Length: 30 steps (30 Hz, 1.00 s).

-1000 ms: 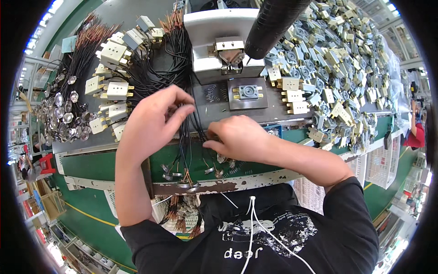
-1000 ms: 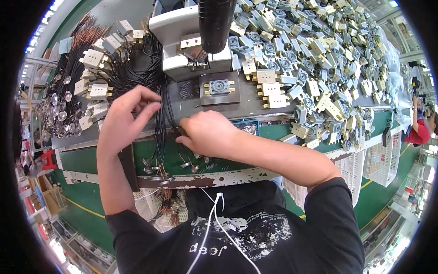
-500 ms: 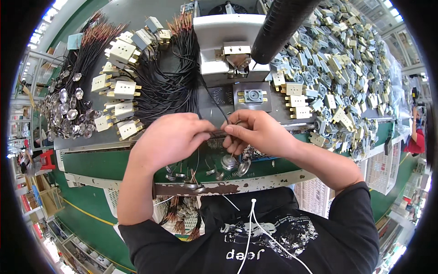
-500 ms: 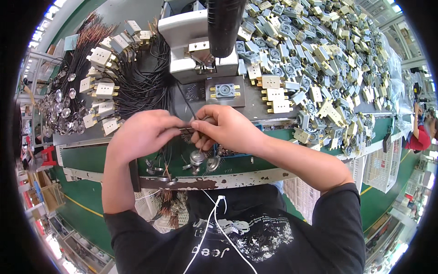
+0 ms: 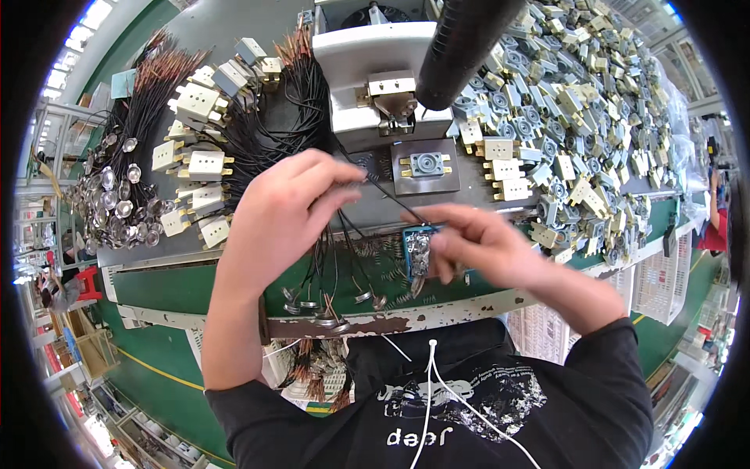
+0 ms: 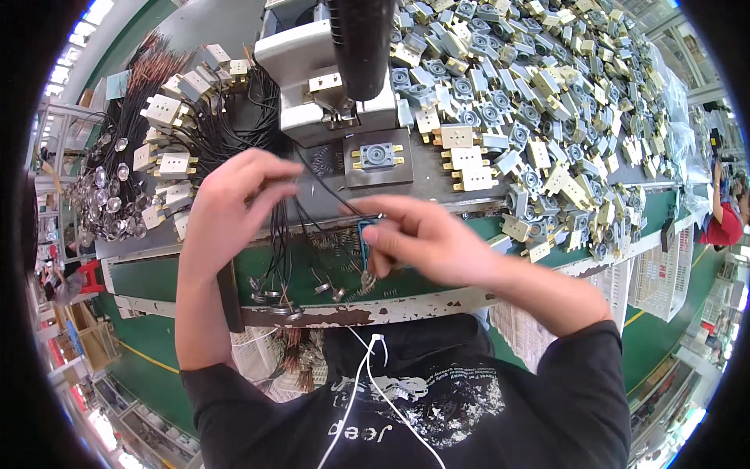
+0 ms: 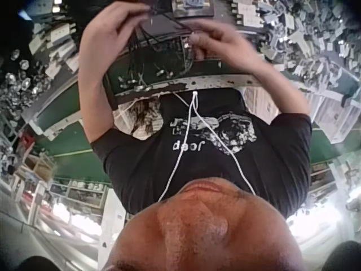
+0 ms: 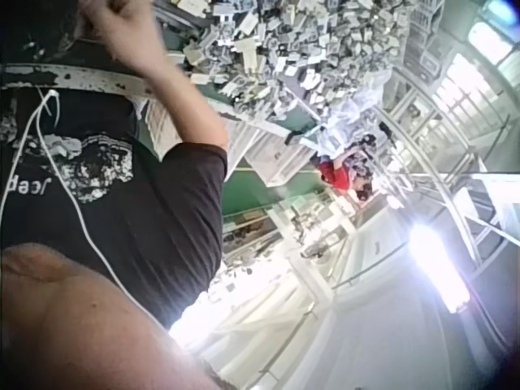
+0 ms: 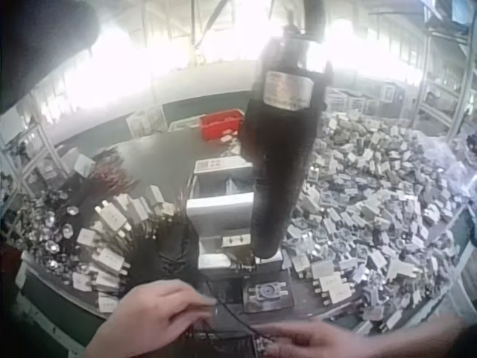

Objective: Assemble mechanical/electrical components using a handheld power tool at a manufacturing workstation.

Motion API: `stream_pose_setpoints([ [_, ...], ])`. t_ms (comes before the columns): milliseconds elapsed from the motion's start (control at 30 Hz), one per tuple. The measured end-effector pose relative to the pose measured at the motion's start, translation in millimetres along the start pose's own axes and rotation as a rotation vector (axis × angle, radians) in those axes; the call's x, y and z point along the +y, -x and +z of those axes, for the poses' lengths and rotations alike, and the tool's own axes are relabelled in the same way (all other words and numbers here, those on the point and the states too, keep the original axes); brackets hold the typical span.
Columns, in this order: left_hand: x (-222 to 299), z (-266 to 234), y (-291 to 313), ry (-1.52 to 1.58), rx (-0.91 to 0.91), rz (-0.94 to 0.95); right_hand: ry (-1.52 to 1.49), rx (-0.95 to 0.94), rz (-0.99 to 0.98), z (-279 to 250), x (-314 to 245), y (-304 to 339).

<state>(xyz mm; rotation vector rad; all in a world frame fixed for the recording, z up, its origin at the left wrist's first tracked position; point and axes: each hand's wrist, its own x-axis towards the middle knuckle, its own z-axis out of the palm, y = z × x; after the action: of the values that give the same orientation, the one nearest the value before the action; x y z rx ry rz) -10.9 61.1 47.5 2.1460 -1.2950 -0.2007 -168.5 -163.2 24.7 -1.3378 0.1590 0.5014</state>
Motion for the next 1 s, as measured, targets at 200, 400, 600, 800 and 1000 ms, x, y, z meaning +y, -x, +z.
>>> stream_pose_setpoints([
  [200,1.9,33.4,-34.2,-0.020,0.130,0.139,0.734,-0.056,-0.021,-25.9,-9.4,-8.4],
  [400,-3.6,60.2,-52.4,-0.120,0.057,0.236,0.528,0.062,-0.159,-19.0,27.6,-0.9],
  [600,-1.0,62.8,-56.4,-0.169,0.053,0.257,0.519,0.078,-0.183,-20.8,34.6,0.3],
  [800,3.6,63.2,-53.2,-0.184,-0.028,0.172,0.235,0.004,-0.040,-21.8,37.8,-1.0],
  [1000,14.7,44.5,-46.4,-0.099,0.012,0.197,0.063,0.062,-0.212,-28.2,27.3,17.1],
])
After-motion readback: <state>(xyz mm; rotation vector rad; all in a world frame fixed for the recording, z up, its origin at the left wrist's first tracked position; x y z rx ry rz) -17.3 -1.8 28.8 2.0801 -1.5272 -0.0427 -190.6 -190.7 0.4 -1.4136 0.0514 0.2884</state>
